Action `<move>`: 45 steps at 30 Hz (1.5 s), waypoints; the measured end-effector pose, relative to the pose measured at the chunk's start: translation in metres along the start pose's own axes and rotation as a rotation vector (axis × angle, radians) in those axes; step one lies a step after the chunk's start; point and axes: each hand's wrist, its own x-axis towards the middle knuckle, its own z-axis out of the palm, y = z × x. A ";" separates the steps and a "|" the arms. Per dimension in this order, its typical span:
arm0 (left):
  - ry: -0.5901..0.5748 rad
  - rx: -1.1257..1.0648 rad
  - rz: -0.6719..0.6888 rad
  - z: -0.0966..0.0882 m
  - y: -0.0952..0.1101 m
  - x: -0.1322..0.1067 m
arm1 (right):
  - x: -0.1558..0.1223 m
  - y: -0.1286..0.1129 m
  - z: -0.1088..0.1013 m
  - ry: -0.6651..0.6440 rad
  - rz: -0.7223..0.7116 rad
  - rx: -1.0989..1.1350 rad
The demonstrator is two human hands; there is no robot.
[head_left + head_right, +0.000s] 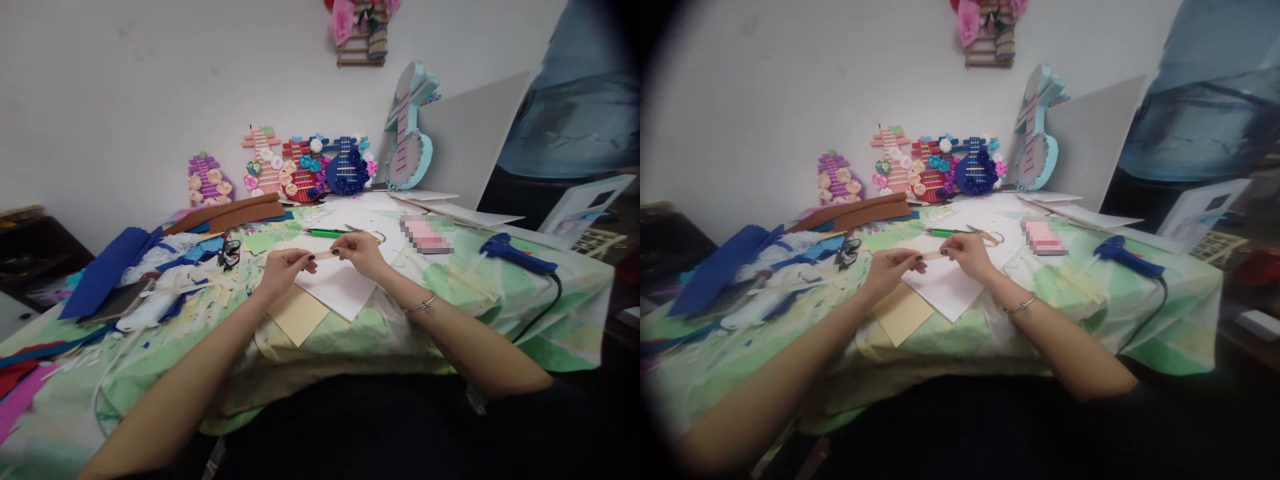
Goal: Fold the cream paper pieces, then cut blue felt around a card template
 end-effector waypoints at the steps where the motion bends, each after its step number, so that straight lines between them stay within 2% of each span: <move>1: -0.004 0.002 0.002 0.000 0.000 0.000 | 0.000 -0.001 0.000 -0.002 0.005 -0.001; 4: -0.029 0.008 0.010 -0.001 0.000 -0.001 | -0.003 -0.006 0.001 -0.064 0.021 0.006; 9: -0.124 0.026 0.022 0.002 0.005 -0.004 | -0.007 -0.015 0.004 -0.254 0.041 0.037; 12: -0.165 0.042 0.026 0.003 0.007 -0.005 | -0.008 -0.016 0.005 -0.281 0.044 0.036; 18: -0.146 0.035 -0.020 0.002 0.006 -0.004 | -0.007 -0.016 0.003 -0.261 0.049 0.040; 25: -0.068 -0.025 -0.079 0.000 0.005 0.000 | 0.000 -0.005 -0.004 -0.084 0.083 0.045; 28: -0.060 -0.033 -0.096 0.000 0.004 0.001 | 0.001 -0.001 -0.006 -0.047 0.096 0.037; 33: -0.091 -0.009 -0.118 0.000 0.006 0.000 | -0.002 -0.004 -0.006 -0.071 0.088 0.010; 40: -0.196 0.086 -0.120 0.001 0.005 -0.001 | -0.005 -0.016 0.000 -0.190 0.010 -0.045; 45: -0.113 0.254 -0.084 -0.001 0.001 0.004 | -0.003 -0.012 0.000 -0.096 0.007 -0.120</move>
